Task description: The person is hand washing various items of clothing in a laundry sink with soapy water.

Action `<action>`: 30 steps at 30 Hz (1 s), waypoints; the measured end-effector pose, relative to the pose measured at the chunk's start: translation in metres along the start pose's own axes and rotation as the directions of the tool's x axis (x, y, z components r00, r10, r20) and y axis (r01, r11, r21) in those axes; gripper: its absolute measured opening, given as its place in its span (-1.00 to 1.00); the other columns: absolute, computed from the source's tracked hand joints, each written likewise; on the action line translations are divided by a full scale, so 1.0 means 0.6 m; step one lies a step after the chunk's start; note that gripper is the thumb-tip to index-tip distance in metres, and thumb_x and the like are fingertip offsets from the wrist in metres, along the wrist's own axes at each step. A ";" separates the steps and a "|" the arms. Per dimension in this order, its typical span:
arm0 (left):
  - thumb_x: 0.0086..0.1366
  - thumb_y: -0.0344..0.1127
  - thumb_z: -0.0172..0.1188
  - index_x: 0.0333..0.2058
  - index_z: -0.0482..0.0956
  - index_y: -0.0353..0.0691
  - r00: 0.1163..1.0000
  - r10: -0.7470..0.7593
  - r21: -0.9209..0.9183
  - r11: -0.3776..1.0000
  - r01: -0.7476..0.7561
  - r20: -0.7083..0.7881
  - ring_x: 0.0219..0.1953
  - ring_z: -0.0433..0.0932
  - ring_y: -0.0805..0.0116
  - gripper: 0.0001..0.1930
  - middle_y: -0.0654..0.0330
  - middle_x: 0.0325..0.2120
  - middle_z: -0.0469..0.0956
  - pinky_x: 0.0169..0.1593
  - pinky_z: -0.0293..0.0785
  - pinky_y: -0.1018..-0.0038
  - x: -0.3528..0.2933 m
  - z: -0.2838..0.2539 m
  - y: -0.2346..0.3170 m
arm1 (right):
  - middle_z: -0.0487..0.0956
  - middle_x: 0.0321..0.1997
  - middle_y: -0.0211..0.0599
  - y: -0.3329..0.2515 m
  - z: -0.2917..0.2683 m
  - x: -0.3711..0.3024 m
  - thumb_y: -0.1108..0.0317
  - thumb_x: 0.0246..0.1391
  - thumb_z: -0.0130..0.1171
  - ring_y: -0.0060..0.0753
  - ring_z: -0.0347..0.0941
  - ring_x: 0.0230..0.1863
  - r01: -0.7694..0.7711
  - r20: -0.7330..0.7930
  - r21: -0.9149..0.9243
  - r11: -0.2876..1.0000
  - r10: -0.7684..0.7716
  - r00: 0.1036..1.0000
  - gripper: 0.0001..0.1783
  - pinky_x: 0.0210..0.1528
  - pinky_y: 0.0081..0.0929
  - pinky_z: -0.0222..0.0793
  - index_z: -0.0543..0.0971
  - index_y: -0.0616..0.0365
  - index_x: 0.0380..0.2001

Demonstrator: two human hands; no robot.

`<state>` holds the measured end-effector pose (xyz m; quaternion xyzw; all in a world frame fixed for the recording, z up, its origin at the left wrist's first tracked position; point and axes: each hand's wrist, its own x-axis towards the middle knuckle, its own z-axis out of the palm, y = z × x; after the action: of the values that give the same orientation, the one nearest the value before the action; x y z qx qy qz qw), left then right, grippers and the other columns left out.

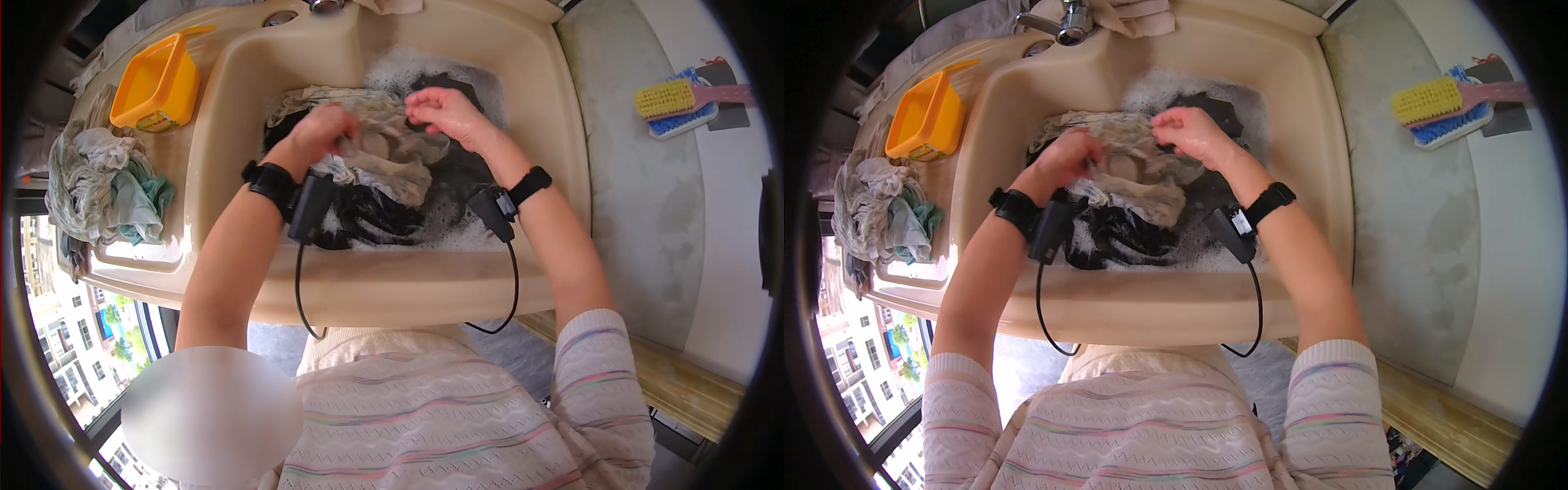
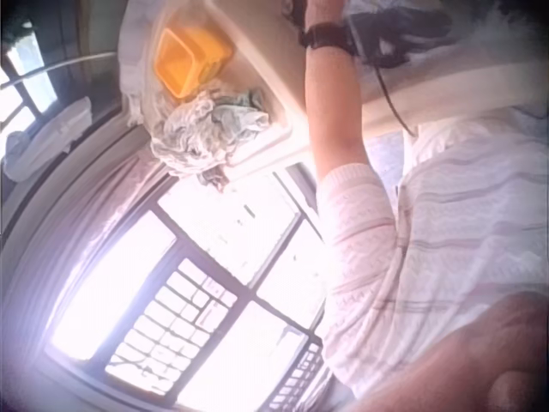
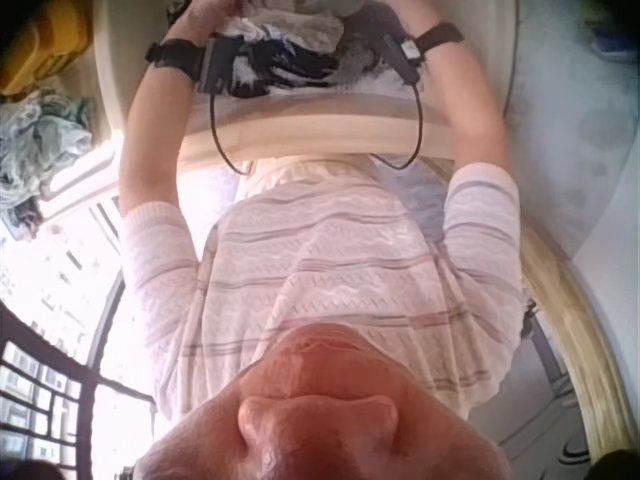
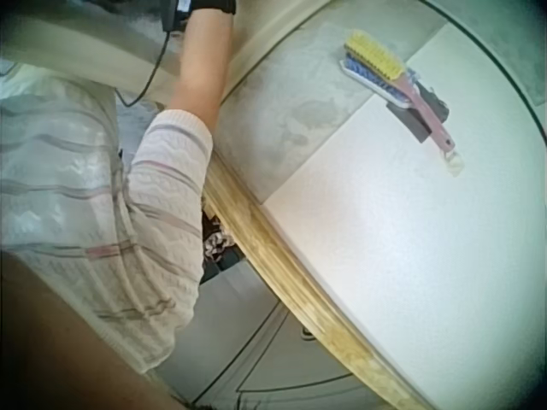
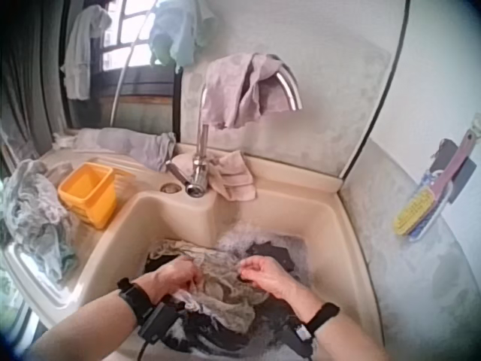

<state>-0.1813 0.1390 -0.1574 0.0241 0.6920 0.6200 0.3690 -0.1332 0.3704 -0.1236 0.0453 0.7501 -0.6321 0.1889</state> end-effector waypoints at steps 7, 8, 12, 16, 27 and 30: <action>-0.09 -0.24 0.20 -0.21 0.43 -0.39 0.930 -0.097 0.332 0.917 0.222 -0.356 -0.45 0.54 0.20 -0.55 0.07 -0.42 0.51 -0.67 0.45 0.41 -0.009 -0.048 -0.038 | 0.53 -0.24 -0.14 0.085 0.077 0.055 0.08 -0.27 0.29 -0.31 0.47 -0.24 -0.031 -0.033 -0.417 0.908 0.019 0.999 -0.43 -0.18 -0.45 0.37 0.49 0.21 -0.18; -0.10 -0.22 0.20 -0.18 0.41 -0.40 0.925 -0.091 0.430 0.866 0.256 -0.368 -0.43 0.55 0.18 -0.50 0.03 -0.38 0.51 -0.66 0.48 0.37 -0.012 -0.037 -0.033 | 0.54 -0.25 -0.14 0.081 0.100 0.061 0.10 -0.26 0.26 -0.25 0.47 -0.23 -0.004 -0.047 -0.532 0.847 -0.025 0.999 -0.48 -0.18 -0.41 0.37 0.50 0.18 -0.21; -0.14 -0.26 0.20 -0.13 0.39 -0.35 0.957 0.006 0.710 0.672 0.211 -0.290 -0.32 0.53 0.21 -0.48 0.01 -0.33 0.50 -0.59 0.52 0.40 -0.003 -0.010 -0.026 | 0.54 -0.29 -0.12 0.092 0.122 0.100 0.22 -0.24 0.17 -0.09 0.46 -0.22 -0.025 -0.075 -0.734 0.679 -0.045 0.996 -0.70 -0.17 -0.30 0.36 0.56 0.06 -0.34; -0.14 -0.28 0.17 -0.14 0.46 -0.15 0.977 0.132 0.917 0.386 0.105 -0.167 -0.21 0.50 0.14 -0.53 0.06 -0.26 0.51 -0.22 0.47 0.33 -0.005 -0.042 -0.038 | 0.55 -0.56 -0.19 0.049 0.062 0.097 0.31 -0.28 0.12 -0.23 0.50 -0.46 -0.024 -0.294 -0.474 0.880 -0.132 0.947 -0.86 -0.34 -0.42 0.39 0.57 0.07 -0.56; -0.02 -0.27 0.05 -0.25 0.52 -0.17 0.963 0.004 0.819 0.527 0.226 -0.268 -0.26 0.54 0.18 -0.70 0.07 -0.32 0.54 -0.23 0.48 0.34 -0.036 0.026 0.002 | 0.45 -0.65 -0.40 -0.226 -0.120 -0.050 0.50 -0.06 -0.13 -0.59 0.31 -0.71 0.307 -0.458 -0.673 0.673 -0.705 0.541 -0.80 -0.66 -0.64 0.26 0.52 0.25 -0.50; 0.03 -0.28 0.01 -0.30 0.49 -0.32 0.896 -0.383 0.726 0.547 0.417 -0.226 -0.52 0.58 0.23 -0.72 0.05 -0.50 0.56 -0.49 0.50 0.37 -0.047 -0.025 0.009 | 0.48 -0.61 -0.32 -0.233 -0.127 -0.067 0.52 -0.09 -0.15 -0.52 0.41 -0.62 0.258 -0.516 -0.680 0.686 -0.698 0.496 -0.80 -0.57 -0.57 0.37 0.50 0.26 -0.43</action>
<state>-0.1713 0.1137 -0.1397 0.0055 0.8807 0.1724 0.4411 -0.1561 0.4236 0.0299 0.0270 0.8771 -0.3540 -0.3235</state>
